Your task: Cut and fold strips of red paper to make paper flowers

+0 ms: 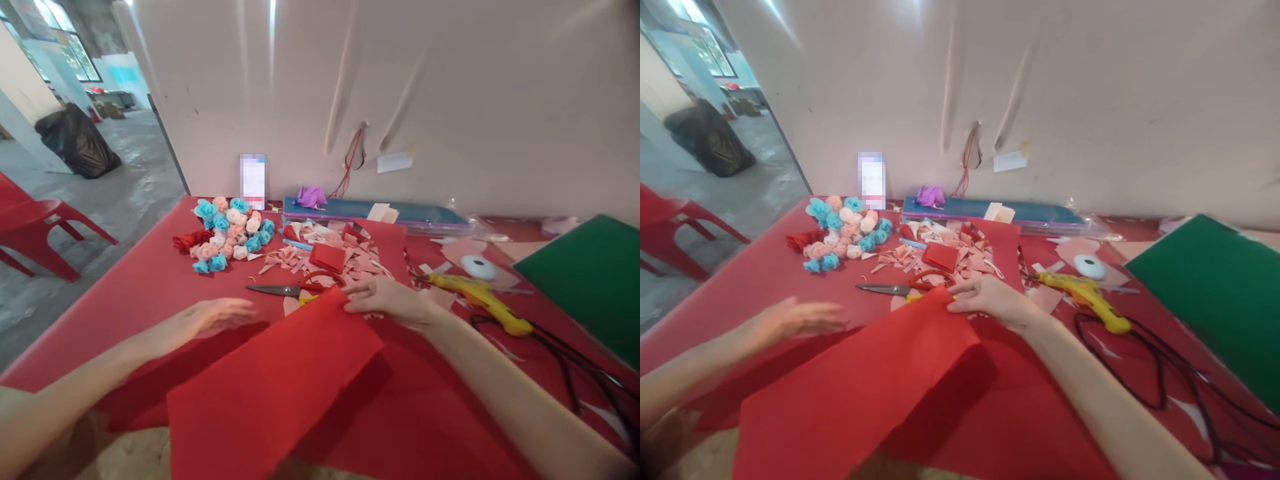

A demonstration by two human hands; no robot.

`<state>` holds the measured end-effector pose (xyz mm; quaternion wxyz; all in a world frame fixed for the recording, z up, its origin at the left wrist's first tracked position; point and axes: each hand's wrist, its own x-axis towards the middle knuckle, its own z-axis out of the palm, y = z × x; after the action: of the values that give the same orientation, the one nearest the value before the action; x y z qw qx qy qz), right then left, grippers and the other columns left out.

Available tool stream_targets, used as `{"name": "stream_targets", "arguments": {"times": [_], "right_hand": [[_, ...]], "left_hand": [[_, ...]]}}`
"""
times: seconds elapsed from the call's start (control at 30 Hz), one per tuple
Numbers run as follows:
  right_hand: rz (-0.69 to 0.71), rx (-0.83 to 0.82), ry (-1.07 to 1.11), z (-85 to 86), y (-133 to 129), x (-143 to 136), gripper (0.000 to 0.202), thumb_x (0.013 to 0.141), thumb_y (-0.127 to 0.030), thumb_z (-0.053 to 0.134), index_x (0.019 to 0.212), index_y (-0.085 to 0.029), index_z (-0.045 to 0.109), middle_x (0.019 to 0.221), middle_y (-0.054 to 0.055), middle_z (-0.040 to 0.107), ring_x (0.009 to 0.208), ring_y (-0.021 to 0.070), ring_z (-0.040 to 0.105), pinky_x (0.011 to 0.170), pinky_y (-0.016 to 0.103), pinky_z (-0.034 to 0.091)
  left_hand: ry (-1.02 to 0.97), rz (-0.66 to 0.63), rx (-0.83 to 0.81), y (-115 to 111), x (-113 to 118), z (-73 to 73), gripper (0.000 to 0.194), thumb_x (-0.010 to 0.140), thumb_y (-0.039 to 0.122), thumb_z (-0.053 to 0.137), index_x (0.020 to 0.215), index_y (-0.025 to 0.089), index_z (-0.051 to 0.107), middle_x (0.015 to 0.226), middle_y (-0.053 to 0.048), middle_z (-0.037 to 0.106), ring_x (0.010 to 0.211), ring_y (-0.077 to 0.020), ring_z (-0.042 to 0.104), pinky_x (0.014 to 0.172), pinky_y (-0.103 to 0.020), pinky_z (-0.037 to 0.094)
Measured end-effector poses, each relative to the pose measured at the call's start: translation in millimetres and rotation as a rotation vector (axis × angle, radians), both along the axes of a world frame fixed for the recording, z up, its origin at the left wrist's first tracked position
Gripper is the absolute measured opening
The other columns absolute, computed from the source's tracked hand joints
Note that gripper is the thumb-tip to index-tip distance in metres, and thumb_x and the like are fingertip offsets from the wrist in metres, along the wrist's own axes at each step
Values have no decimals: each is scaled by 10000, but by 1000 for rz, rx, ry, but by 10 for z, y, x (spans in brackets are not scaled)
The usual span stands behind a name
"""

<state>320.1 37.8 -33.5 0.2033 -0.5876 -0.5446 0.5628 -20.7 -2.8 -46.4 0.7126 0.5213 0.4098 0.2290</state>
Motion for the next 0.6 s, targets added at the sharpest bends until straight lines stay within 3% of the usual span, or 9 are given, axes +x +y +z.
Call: {"name": "stream_targets", "arguments": {"times": [0.07, 0.17, 0.27, 0.4, 0.6], "right_hand": [[56, -6, -30, -54, 84, -133, 505, 506, -366, 764, 949, -140, 677, 575, -6, 626, 461, 83, 519, 420, 193, 401], [120, -12, -37, -54, 159, -328, 537, 541, -357, 751, 1024, -143, 654, 552, -22, 603, 431, 68, 472, 360, 180, 321], [163, -3, -41, 8, 174, -465, 570, 544, -347, 750, 1067, -151, 634, 542, -35, 594, 443, 72, 464, 361, 179, 301], [181, 43, -38, 89, 153, -544, 664, 538, -296, 744, 1157, -123, 577, 510, -54, 589, 453, 73, 449, 392, 182, 295], [214, 77, -14, 146, 114, -564, 730, 542, -287, 736, 1217, -98, 531, 435, -80, 561, 466, 88, 457, 474, 200, 341]], "left_hand": [[33, -50, 142, 234, 230, -9, 428, 800, 475, 540, 1114, 192, 605, 1200, -80, 599, 1126, -261, 532, 987, -367, 367], [267, -185, 387, 501, 613, 0, 443, 819, 450, 514, 1215, 250, 513, 1281, -51, 532, 1170, -218, 493, 944, -295, 380], [367, -257, 414, 713, 892, 52, 496, 670, 460, 675, 1096, 216, 607, 1162, -68, 607, 1074, -258, 547, 821, -269, 413], [445, -383, 403, 916, 1038, 115, 393, 525, 401, 776, 841, 182, 693, 798, -21, 677, 817, -229, 605, 668, -244, 388], [415, -466, 433, 991, 1065, 85, 337, 572, 373, 740, 848, 184, 703, 841, 6, 658, 807, -170, 559, 679, -224, 356]]}}
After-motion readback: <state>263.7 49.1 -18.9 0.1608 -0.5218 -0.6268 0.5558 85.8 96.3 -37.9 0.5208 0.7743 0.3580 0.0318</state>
